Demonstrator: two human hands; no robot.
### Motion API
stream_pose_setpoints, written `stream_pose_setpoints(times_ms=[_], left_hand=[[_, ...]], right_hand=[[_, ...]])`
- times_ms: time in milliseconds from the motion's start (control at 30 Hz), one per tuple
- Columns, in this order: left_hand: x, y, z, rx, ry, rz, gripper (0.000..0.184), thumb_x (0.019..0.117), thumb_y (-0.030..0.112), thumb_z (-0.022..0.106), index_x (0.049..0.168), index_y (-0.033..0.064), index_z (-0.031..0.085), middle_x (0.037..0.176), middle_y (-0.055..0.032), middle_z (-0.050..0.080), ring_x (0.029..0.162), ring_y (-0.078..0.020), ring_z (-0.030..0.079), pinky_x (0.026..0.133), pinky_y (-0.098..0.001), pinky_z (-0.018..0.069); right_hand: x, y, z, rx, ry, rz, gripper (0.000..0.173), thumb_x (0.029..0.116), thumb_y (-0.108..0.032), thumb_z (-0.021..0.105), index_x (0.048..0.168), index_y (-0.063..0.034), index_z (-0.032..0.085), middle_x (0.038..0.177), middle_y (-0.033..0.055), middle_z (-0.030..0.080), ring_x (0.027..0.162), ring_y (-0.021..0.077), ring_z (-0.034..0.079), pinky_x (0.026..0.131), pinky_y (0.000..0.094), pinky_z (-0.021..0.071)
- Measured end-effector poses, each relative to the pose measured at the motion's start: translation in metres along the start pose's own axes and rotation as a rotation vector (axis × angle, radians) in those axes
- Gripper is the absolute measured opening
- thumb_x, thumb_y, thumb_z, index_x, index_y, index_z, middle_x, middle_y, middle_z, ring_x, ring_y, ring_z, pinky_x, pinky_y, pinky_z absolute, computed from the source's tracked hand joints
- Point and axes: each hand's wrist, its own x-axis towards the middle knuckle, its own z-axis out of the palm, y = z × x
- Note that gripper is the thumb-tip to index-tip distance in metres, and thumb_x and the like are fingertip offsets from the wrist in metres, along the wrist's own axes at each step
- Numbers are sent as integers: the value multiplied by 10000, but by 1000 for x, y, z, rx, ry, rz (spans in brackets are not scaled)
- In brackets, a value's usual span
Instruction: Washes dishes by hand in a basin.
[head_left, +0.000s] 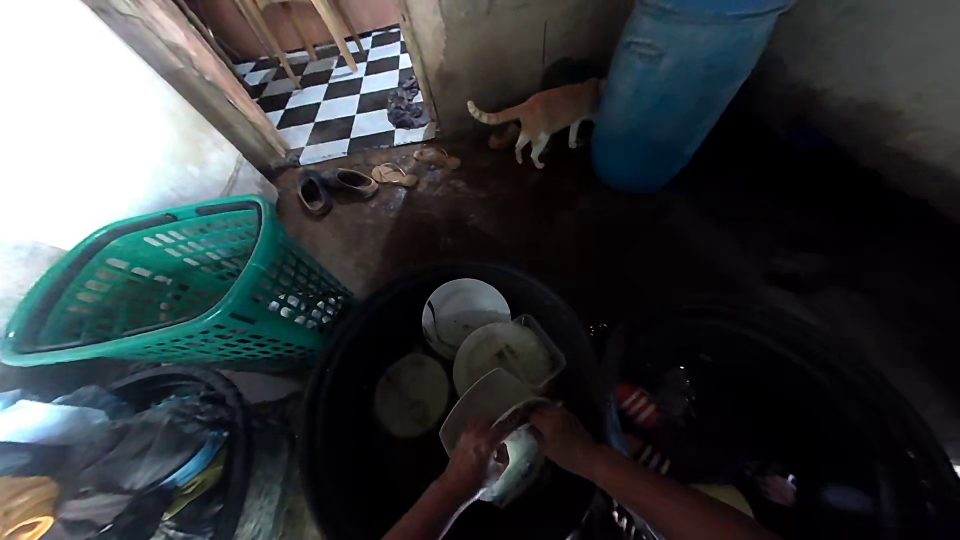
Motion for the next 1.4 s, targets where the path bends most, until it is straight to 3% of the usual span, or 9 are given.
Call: stream_pose_setpoints(times_ms=[233, 367, 433, 567, 967, 1133, 1200, 1300, 1400], left_hand=[[4, -13, -25, -402, 151, -238, 252, 922, 113, 697, 1066, -93, 725, 1210, -260, 678, 1162, -317, 658, 1044, -445, 510], [6, -22, -45, -674, 329, -416, 214, 941, 37, 638, 1075, -125, 673, 1122, -188, 683, 1066, -165, 641, 976, -341, 518], [10, -26, -49, -723, 393, -425, 207, 940, 26, 620, 1068, -129, 666, 1094, -158, 688, 1035, -121, 641, 961, -312, 521], [21, -27, -51, -758, 456, -411, 202, 959, 46, 620, 1060, -123, 667, 1065, -121, 694, 1011, -80, 640, 952, -285, 522], [44, 20, -26, -748, 337, -526, 217, 976, 46, 637, 1093, -135, 657, 1046, -158, 695, 953, -100, 645, 911, -292, 530], [52, 35, -23, -726, 238, -499, 167, 999, 63, 608, 1039, -97, 635, 926, -68, 647, 830, -34, 605, 807, -231, 523], [54, 42, -23, -833, 178, -404, 273, 979, 93, 601, 1173, -98, 574, 1065, -90, 618, 939, -58, 600, 855, -248, 524], [60, 49, -26, -1024, 63, -336, 804, 902, 253, 655, 1544, 35, 223, 1298, -87, 601, 1082, -106, 653, 865, -298, 587], [60, 38, -31, -980, 7, -335, 968, 884, 358, 678, 1617, 107, 100, 1455, -133, 504, 1210, -217, 599, 910, -399, 569]], right_hand=[[-24, 13, -51, 204, 372, 38, 249, 992, -67, 600, 1125, 115, 705, 1126, 278, 703, 1064, 383, 698, 976, 496, 544], [-35, 36, -78, 768, 683, 310, 176, 972, -66, 637, 1087, 64, 662, 927, 85, 700, 840, 90, 667, 805, 289, 571], [-36, 45, -83, 1019, 746, 323, 142, 982, -52, 600, 1101, 15, 638, 894, 15, 705, 804, 53, 683, 759, 254, 593], [-33, 41, -82, 1290, 707, 365, 166, 1023, -47, 526, 1165, -8, 603, 926, 24, 714, 821, 87, 705, 753, 279, 615], [-21, 19, -50, 1194, 417, 496, 349, 1067, -129, 516, 1370, 39, 476, 1216, 188, 608, 1048, 205, 640, 912, 378, 559], [-38, 26, -56, 1158, 423, 438, 459, 961, -44, 645, 1366, 35, 445, 1184, 174, 603, 990, 186, 647, 863, 358, 573], [-46, 28, -61, 1165, 495, 427, 437, 926, -12, 670, 1314, 26, 472, 1126, 149, 621, 943, 168, 654, 826, 345, 580], [-63, 41, -76, 1094, 703, 412, 398, 909, -30, 677, 1263, 25, 504, 1064, 133, 645, 905, 160, 665, 800, 347, 592], [-94, 68, -100, 858, 913, 472, 480, 939, -84, 662, 1360, 56, 478, 1209, 196, 634, 1017, 207, 666, 864, 384, 589]])
